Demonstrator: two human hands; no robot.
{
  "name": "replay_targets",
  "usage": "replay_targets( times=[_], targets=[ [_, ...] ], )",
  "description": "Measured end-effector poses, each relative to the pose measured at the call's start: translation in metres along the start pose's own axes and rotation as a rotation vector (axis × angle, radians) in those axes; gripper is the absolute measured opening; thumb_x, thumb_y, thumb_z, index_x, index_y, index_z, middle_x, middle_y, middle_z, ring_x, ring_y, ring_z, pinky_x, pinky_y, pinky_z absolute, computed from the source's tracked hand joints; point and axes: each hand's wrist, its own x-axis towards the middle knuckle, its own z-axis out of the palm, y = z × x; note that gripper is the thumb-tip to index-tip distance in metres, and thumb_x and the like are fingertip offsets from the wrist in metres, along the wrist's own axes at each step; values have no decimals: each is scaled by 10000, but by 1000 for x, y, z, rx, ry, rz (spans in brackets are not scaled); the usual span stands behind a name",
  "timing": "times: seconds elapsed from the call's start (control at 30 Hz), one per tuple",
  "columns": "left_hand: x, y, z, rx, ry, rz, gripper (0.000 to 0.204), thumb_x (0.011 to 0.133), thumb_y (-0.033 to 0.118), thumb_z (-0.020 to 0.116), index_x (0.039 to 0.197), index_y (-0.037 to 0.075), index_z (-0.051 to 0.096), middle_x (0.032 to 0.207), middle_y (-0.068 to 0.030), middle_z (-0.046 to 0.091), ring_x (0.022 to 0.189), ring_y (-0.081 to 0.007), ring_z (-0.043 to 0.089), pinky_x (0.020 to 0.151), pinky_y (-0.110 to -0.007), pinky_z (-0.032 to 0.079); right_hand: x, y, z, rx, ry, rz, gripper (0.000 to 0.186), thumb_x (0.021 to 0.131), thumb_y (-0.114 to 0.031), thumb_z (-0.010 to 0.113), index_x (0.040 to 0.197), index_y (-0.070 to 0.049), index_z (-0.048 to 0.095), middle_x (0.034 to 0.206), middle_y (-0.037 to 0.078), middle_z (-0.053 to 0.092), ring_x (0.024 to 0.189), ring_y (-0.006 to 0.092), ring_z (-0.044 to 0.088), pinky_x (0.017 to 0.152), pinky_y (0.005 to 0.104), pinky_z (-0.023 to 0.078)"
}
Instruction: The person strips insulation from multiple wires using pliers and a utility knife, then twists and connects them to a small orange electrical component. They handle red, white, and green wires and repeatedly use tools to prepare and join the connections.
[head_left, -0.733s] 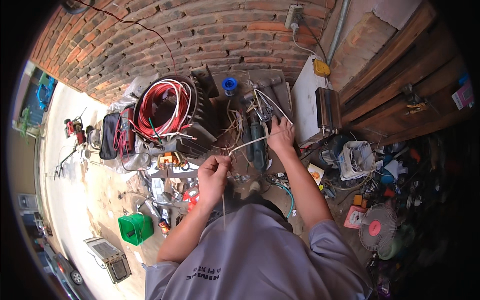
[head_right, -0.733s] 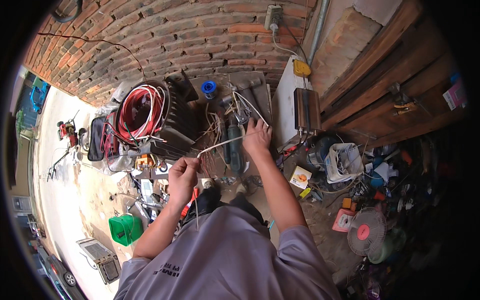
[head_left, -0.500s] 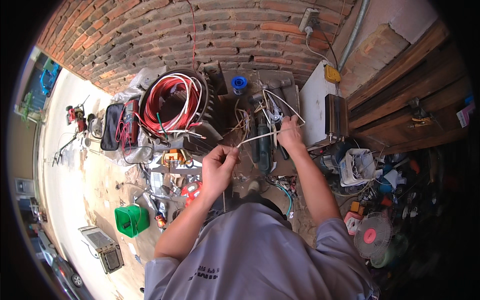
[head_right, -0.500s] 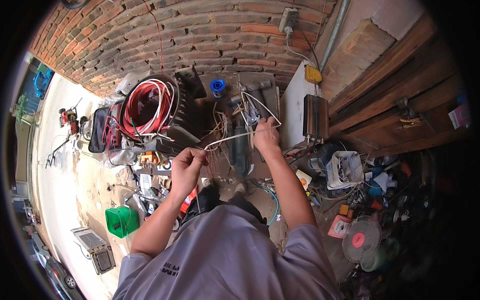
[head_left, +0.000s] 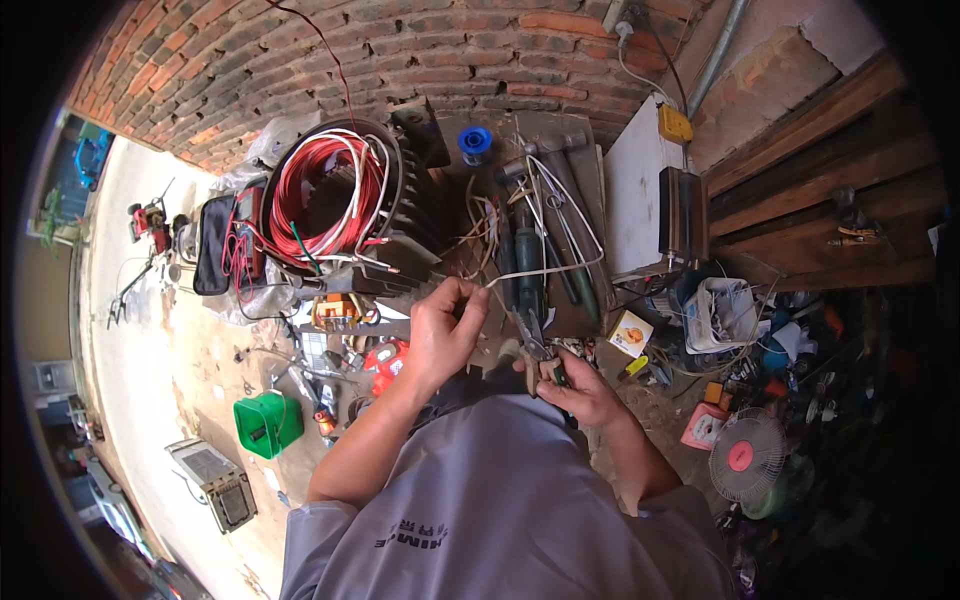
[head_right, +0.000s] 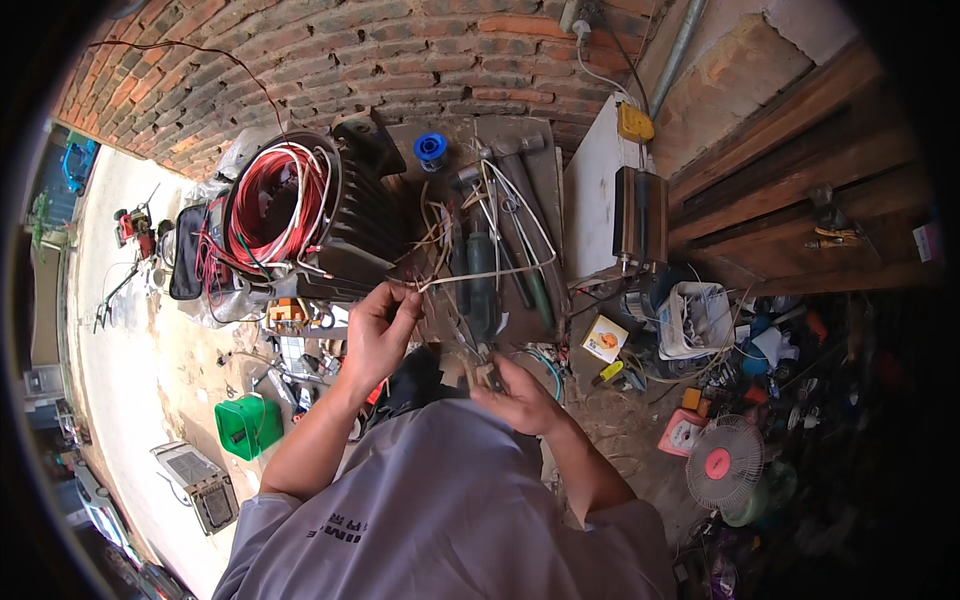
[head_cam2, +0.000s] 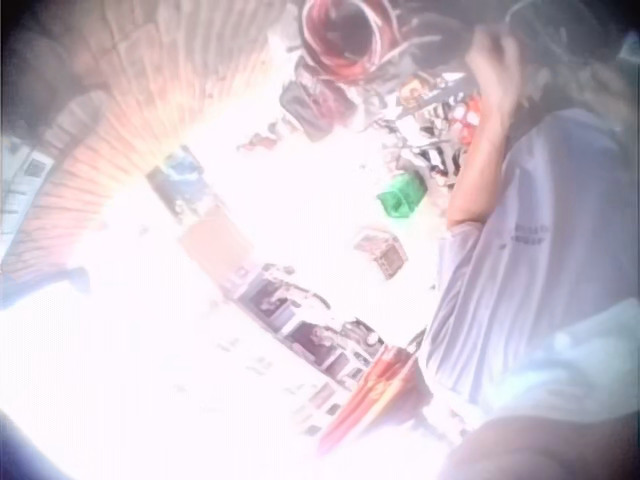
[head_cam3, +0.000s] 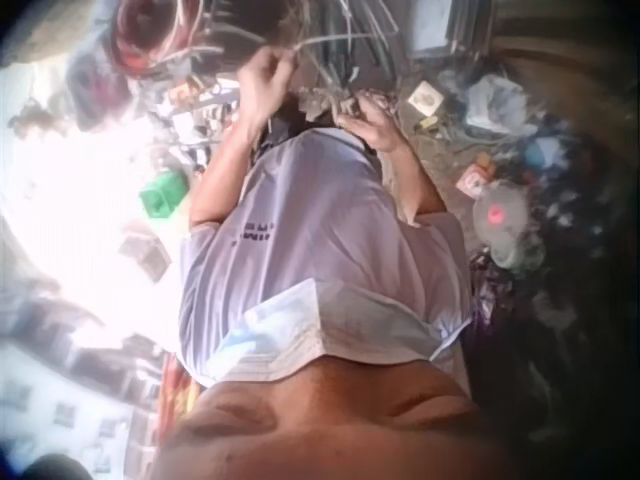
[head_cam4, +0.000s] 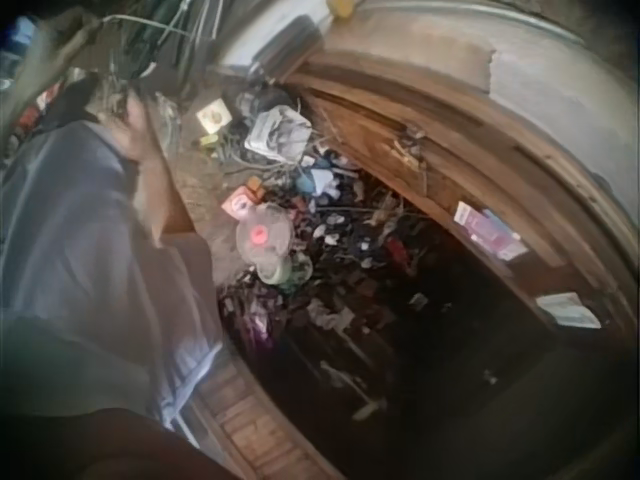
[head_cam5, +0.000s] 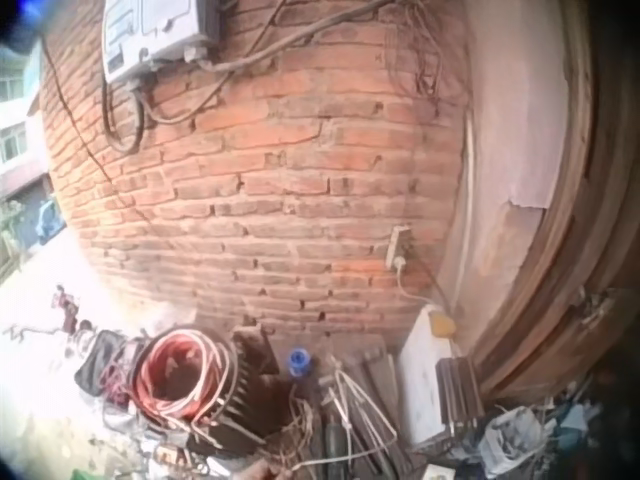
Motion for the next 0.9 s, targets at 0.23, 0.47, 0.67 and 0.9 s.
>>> replay_targets(
  times=[0.23, 0.47, 0.67, 0.9],
  targets=[
    [-11, 13, -2, 65, -82, 2, 176, 1010, 137, 672, 949, -28, 665, 665, -97, 649, 577, -108, 574, 547, -306, 468, 21, -7, 26, -344, 121, -200, 283, 982, -204, 677, 1119, 7, 546, 1004, 147, 553, 949, 281, 558, 883, 393, 462],
    [-18, 26, -5, 170, -191, 59, 160, 978, 105, 686, 917, -37, 649, 753, -258, 662, 693, -449, 671, 611, -453, 512, 38, -7, 24, -362, 94, -184, 313, 982, -227, 688, 1101, 19, 536, 1001, 169, 550, 931, 321, 561, 869, 417, 470],
    [-16, 21, -14, 181, -234, 43, 206, 968, 119, 703, 855, -35, 625, 730, -268, 639, 749, -490, 657, 630, -494, 501, 39, -15, 19, -605, 41, -282, 313, 1009, -242, 674, 1154, 10, 561, 1049, 137, 566, 965, 196, 561, 880, 357, 473],
    [-18, 17, -12, 130, -225, -2, 206, 973, 119, 706, 864, -39, 629, 746, -246, 657, 694, -441, 658, 623, -447, 513, 39, -15, 29, 176, 127, -140, 534, 914, -154, 750, 1353, 23, 505, 1088, 57, 614, 1004, 92, 600, 839, 320, 513]
  ],
)
